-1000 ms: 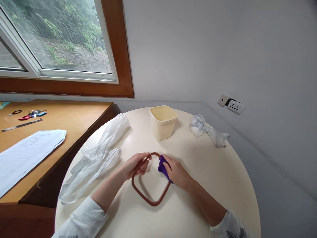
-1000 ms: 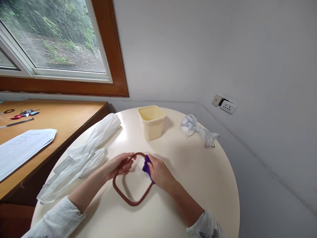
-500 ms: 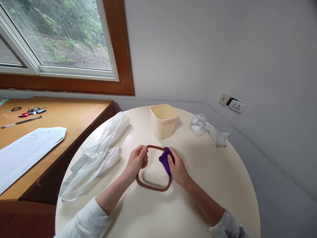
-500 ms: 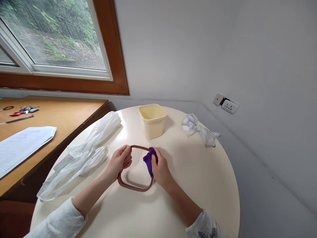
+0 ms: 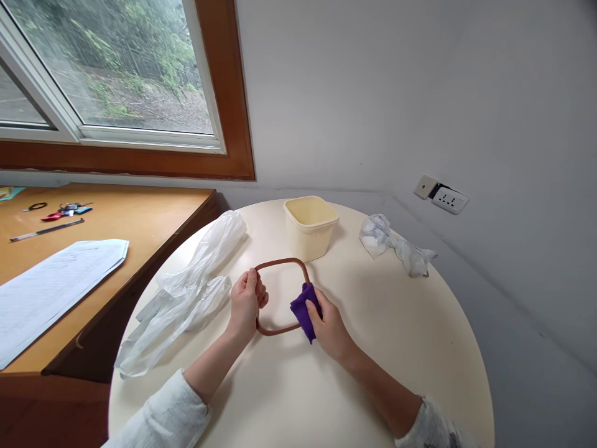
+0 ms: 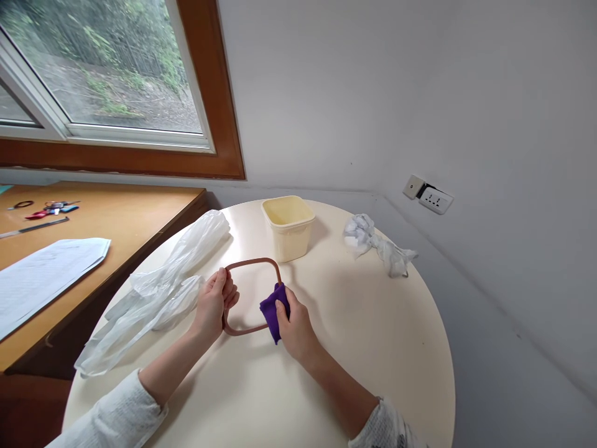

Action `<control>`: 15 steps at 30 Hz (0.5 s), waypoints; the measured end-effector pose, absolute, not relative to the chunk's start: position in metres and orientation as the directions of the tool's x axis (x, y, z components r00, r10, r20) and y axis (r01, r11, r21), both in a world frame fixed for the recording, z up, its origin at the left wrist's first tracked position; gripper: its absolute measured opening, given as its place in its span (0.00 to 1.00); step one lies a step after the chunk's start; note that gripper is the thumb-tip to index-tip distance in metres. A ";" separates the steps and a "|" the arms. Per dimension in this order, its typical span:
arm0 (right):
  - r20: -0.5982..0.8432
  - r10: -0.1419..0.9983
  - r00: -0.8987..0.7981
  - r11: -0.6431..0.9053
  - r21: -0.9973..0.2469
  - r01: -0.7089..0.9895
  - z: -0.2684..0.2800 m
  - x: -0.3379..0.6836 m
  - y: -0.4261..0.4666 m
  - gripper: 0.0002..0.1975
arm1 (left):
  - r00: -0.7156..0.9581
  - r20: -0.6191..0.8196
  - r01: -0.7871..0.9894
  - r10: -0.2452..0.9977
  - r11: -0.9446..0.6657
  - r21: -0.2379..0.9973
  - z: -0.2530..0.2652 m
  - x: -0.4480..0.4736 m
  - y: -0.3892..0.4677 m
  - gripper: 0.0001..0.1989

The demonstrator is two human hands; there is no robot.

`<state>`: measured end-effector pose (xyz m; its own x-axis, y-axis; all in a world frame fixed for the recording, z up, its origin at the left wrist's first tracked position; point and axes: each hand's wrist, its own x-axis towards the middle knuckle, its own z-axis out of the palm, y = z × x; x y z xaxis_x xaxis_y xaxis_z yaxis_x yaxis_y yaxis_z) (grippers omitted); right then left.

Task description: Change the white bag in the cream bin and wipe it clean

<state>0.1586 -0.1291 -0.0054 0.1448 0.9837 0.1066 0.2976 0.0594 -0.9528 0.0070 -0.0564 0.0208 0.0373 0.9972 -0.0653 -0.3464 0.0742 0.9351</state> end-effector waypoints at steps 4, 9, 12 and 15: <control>0.109 0.982 0.154 0.070 -0.969 0.238 -0.009 0.157 -0.131 0.20 | 0.025 -0.077 -0.370 0.997 0.081 0.926 0.016 0.007 -0.054 0.19; 0.098 0.982 0.161 0.075 -0.987 0.140 -0.013 0.154 -0.132 0.24 | 0.008 -0.074 -0.388 0.997 0.071 0.919 0.009 0.007 -0.052 0.17; 0.092 0.979 0.181 0.071 -0.990 0.118 -0.013 0.155 -0.131 0.25 | 0.023 -0.090 -0.410 0.996 0.092 0.907 0.009 0.008 -0.054 0.15; 0.093 0.970 0.225 0.068 -0.991 0.120 -0.013 0.158 -0.129 0.25 | 0.113 -0.168 -0.425 0.979 0.200 0.883 0.013 0.009 -0.055 0.13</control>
